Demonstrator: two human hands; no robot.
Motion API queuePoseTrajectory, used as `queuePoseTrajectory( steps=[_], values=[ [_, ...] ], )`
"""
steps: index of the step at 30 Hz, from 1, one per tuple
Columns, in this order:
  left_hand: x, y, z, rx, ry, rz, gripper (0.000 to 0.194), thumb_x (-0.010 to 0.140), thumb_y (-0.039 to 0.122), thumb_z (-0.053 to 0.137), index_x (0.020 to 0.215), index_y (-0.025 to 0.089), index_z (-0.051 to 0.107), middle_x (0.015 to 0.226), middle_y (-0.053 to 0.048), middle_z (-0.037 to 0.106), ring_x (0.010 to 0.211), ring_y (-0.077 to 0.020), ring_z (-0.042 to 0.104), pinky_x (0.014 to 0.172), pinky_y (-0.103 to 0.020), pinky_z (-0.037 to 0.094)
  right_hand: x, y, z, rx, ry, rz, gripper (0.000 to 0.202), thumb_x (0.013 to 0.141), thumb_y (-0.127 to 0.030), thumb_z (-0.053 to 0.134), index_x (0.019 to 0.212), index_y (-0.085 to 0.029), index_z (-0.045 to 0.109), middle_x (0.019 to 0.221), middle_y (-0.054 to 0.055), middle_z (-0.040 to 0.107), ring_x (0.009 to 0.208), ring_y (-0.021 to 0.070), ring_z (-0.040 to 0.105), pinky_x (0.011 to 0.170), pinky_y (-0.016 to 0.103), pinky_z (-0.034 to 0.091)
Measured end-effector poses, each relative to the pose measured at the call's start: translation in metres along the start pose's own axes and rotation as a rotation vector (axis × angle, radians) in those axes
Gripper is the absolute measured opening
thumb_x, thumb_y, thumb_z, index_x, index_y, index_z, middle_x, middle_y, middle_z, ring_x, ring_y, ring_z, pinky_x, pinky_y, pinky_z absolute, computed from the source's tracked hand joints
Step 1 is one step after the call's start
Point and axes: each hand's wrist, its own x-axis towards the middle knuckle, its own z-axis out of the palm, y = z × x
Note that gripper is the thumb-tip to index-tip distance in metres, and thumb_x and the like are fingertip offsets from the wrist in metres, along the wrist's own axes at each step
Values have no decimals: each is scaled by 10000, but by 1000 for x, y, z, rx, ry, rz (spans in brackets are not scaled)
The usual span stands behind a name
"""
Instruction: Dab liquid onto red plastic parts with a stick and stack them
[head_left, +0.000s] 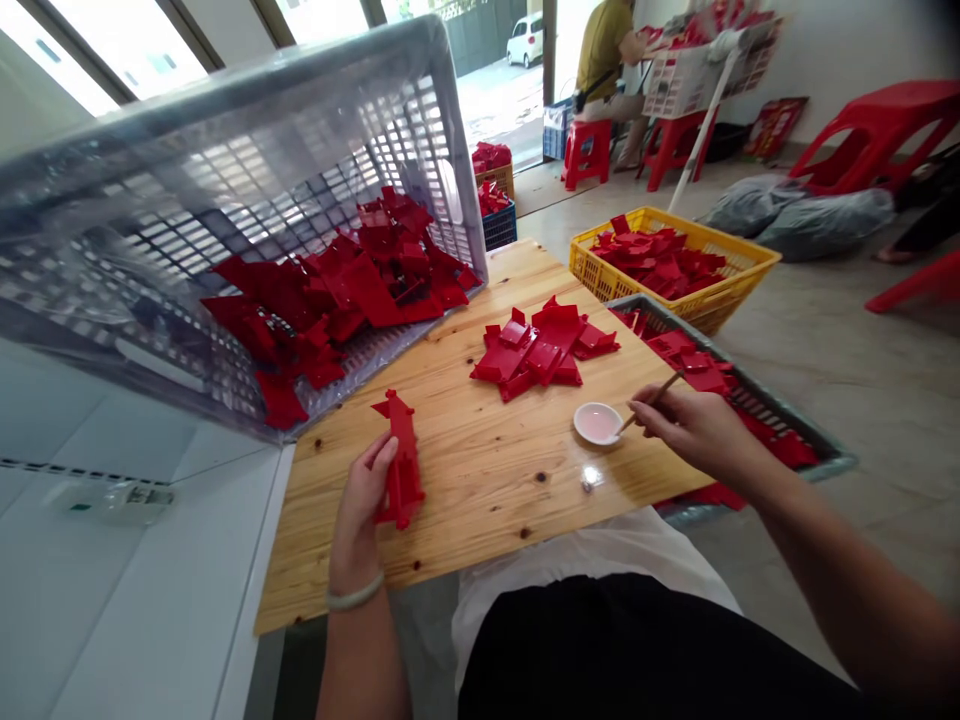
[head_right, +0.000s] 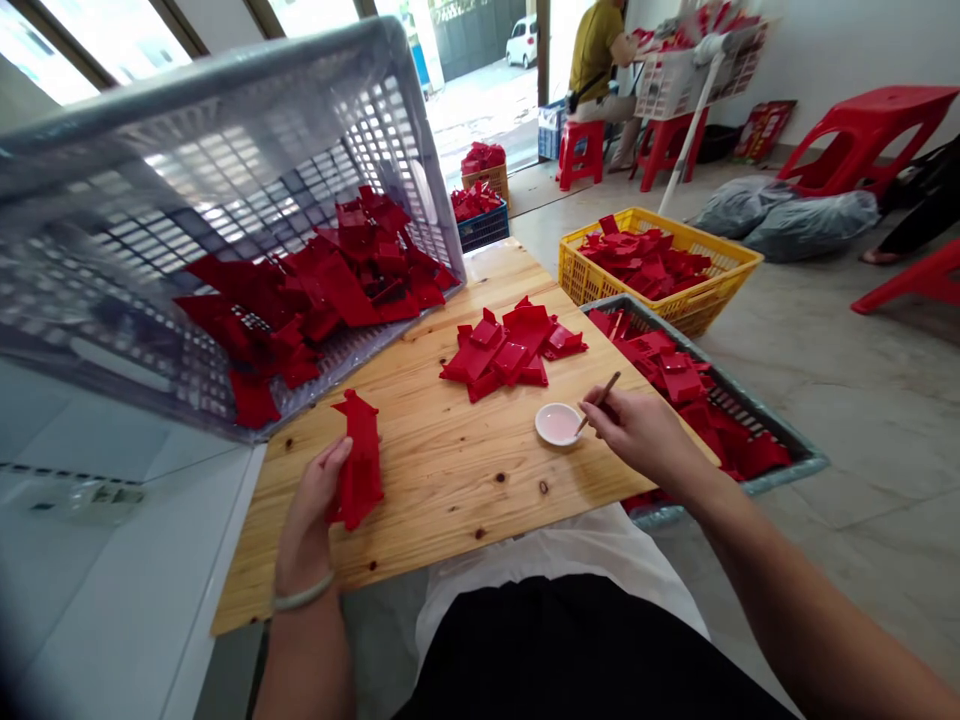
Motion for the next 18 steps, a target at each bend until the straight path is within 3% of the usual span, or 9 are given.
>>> queuePoseTrajectory(
  steps=[4, 8, 12, 15, 18],
  values=[
    [-14, 0, 40, -451, -184, -169, 669, 964, 640, 575, 1279, 67, 715, 1154, -208, 802, 910, -261, 788, 792, -341, 635, 5, -3, -7, -32, -117, -60, 261, 914, -420, 594, 897, -200, 733, 782, 69, 776, 650, 215, 731, 588, 297, 522],
    [-30, 1, 70, -629, -360, -307, 694, 1001, 636, 479, 1318, 61, 706, 1193, -236, 787, 868, -279, 799, 775, -375, 647, 7, -4, -12, -21, -165, -121, 217, 855, -414, 648, 827, -229, 759, 751, 45, 773, 627, 211, 717, 571, 299, 517],
    [-49, 9, 90, -687, -430, -279, 708, 1004, 690, 471, 1266, 96, 754, 1267, -220, 769, 937, -304, 796, 839, -402, 643, -1, -21, -12, 124, 16, -56, 291, 889, -489, 684, 919, -209, 759, 796, 70, 803, 658, 227, 769, 614, 304, 601],
    [-61, 15, 100, -736, -464, -271, 748, 1009, 714, 449, 1209, 75, 781, 1282, -232, 759, 1016, -322, 780, 915, -419, 629, -15, -56, -7, 328, 190, 89, 348, 899, -531, 746, 1007, -200, 765, 820, 63, 804, 757, 231, 788, 744, 318, 652],
    [-65, 15, 107, -739, -482, -310, 787, 995, 755, 478, 1156, 48, 783, 1179, -243, 777, 963, -309, 783, 875, -394, 628, -27, -95, -2, 443, 226, 133, 303, 914, -504, 761, 984, -210, 786, 866, 54, 806, 832, 216, 785, 832, 315, 646]
  ],
)
